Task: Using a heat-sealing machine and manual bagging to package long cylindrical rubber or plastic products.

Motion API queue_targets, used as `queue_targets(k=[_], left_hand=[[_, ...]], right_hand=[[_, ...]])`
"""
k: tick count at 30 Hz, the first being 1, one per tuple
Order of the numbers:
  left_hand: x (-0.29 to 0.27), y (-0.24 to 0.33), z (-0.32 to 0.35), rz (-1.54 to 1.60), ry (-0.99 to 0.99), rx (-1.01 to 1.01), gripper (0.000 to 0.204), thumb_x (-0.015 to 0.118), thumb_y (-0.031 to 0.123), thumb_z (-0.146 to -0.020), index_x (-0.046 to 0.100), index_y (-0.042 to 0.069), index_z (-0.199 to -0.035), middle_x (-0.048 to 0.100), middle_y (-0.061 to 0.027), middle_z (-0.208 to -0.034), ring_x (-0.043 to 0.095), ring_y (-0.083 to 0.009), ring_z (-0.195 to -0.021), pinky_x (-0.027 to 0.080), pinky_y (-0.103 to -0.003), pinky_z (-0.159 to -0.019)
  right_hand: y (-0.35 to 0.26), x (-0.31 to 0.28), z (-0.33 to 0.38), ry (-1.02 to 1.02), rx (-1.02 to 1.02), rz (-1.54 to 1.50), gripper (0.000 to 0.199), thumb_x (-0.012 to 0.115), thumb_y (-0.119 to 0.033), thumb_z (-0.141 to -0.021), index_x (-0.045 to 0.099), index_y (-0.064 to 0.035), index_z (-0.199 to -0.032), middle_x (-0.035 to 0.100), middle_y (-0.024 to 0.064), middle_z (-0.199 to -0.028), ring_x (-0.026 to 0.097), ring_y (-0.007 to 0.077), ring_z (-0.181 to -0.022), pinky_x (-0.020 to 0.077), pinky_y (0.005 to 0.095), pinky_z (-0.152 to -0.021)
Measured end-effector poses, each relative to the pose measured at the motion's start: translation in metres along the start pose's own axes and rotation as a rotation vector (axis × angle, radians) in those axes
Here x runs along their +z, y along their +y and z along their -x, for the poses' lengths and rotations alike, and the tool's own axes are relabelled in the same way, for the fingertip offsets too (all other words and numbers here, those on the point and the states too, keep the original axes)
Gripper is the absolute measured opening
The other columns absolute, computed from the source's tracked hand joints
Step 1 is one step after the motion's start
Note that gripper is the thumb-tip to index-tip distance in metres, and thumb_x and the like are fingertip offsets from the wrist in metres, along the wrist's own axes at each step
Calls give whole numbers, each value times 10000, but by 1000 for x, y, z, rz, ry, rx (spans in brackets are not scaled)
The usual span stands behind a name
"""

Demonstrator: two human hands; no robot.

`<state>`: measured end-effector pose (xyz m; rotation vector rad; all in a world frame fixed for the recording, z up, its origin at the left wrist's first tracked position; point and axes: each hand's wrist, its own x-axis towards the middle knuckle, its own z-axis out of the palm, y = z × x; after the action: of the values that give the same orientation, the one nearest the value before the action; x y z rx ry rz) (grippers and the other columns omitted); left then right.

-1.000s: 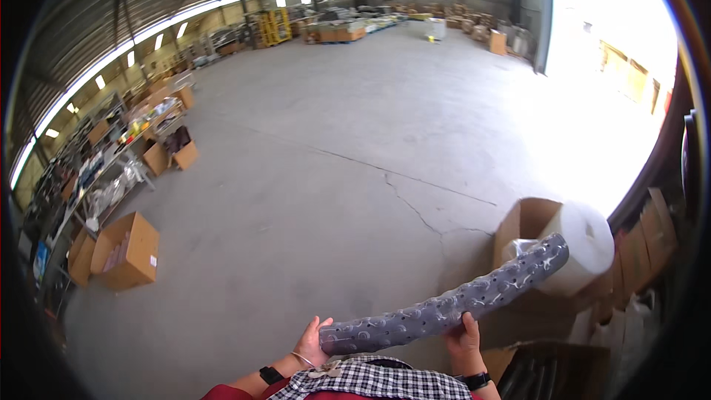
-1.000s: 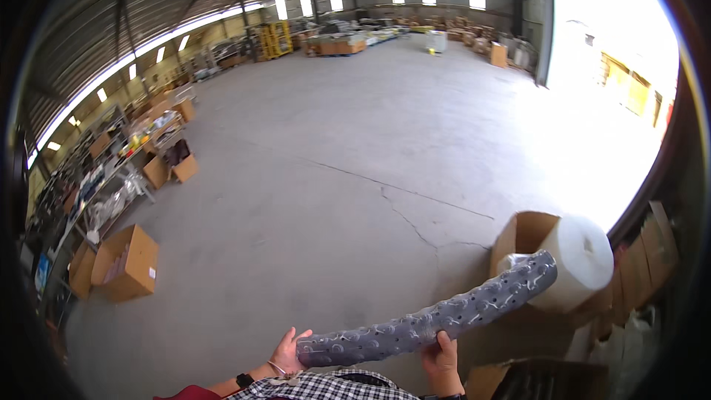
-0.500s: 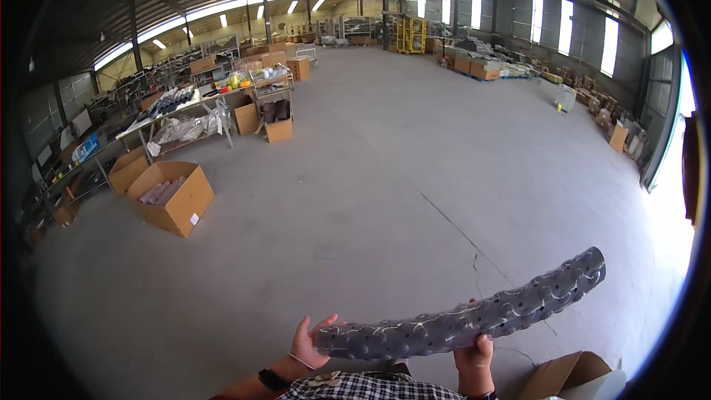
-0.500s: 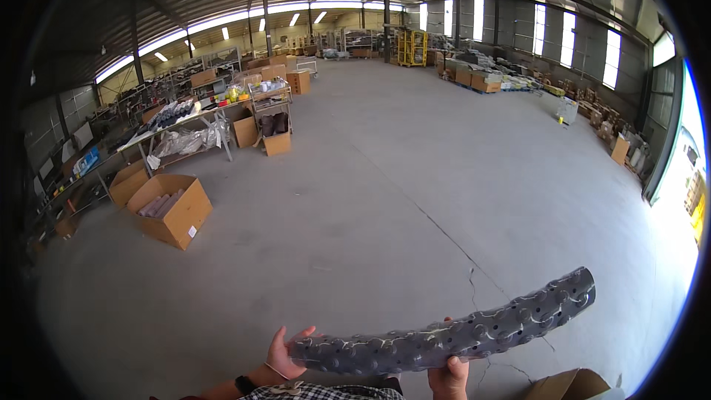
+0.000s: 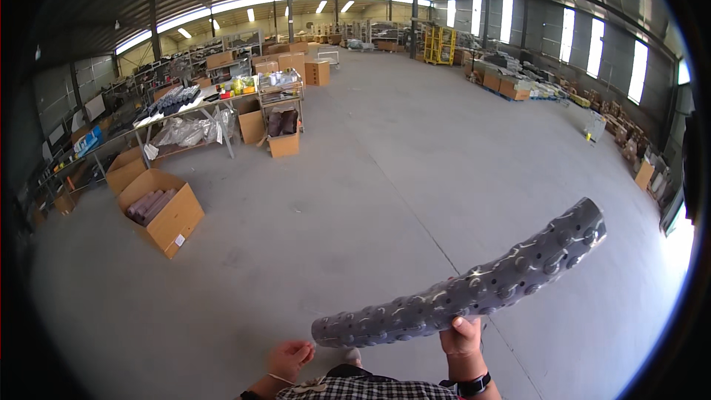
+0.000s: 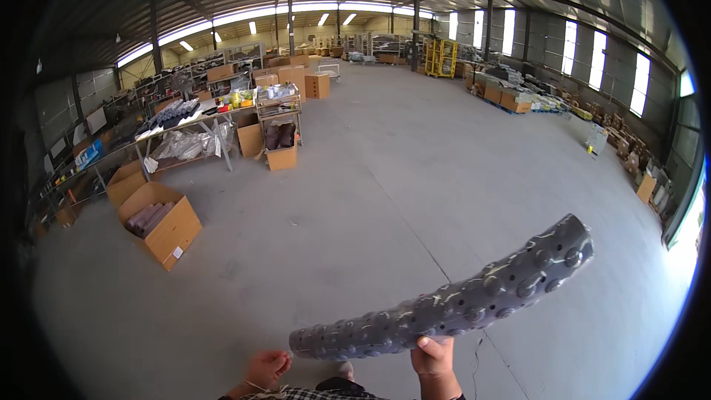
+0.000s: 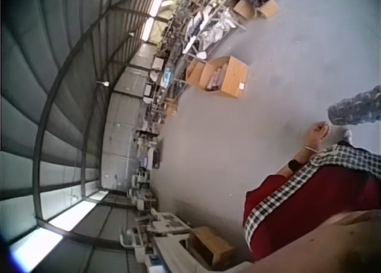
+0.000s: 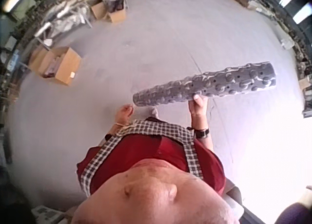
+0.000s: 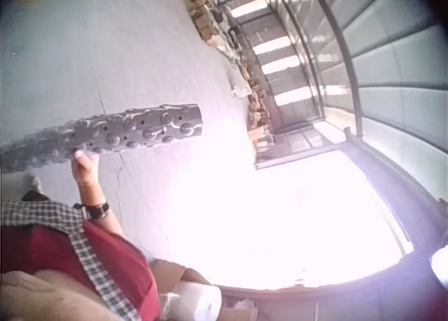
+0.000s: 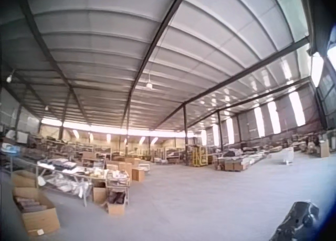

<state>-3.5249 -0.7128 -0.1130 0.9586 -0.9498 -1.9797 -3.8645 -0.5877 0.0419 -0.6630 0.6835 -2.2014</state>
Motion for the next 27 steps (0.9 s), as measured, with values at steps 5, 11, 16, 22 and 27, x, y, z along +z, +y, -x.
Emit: queue_targets(k=[5,11,16,22,27], left_hand=[[77,48,-171,-407,-146,201,285,711,57,-899,539,27,-1125,607,-46,-1001,610,-131,-942,525,-273,-856],[144,97,-381,-140,-294,169,296,727,41,-879,537,26,-1106,594,-31,-998,592,-101,-914,529,-269,-841],[178,120,-526,-227,-196,279,252,702,-15,-878,545,40,-1067,606,-36,-960,622,-121,-924,551,-278,-822],[202,195,-714,-323,105,306,223,716,-72,-834,567,53,-943,649,-34,-873,656,-129,-840,564,-272,-750],[197,248,-804,-102,38,340,213,709,-70,-842,593,47,-977,672,-47,-882,659,-128,-828,552,-265,-754]], right_hand=[[16,-22,-127,56,-75,23,805,828,-191,-706,441,-22,-1392,548,109,-1333,527,298,-1237,401,466,-1086],[31,-62,-309,-2,-155,25,972,830,-256,-725,303,-23,-1507,422,94,-1496,417,286,-1358,308,487,-1153],[77,-114,-465,-18,-105,-40,996,846,-268,-712,299,-36,-1512,399,81,-1515,396,291,-1373,298,492,-1162],[150,-119,-724,-120,44,-135,937,858,-238,-700,369,-41,-1475,476,90,-1441,472,303,-1307,348,504,-1133],[199,-109,-877,-182,136,-219,912,842,-260,-736,362,-30,-1476,460,112,-1463,461,309,-1323,349,516,-1139]])
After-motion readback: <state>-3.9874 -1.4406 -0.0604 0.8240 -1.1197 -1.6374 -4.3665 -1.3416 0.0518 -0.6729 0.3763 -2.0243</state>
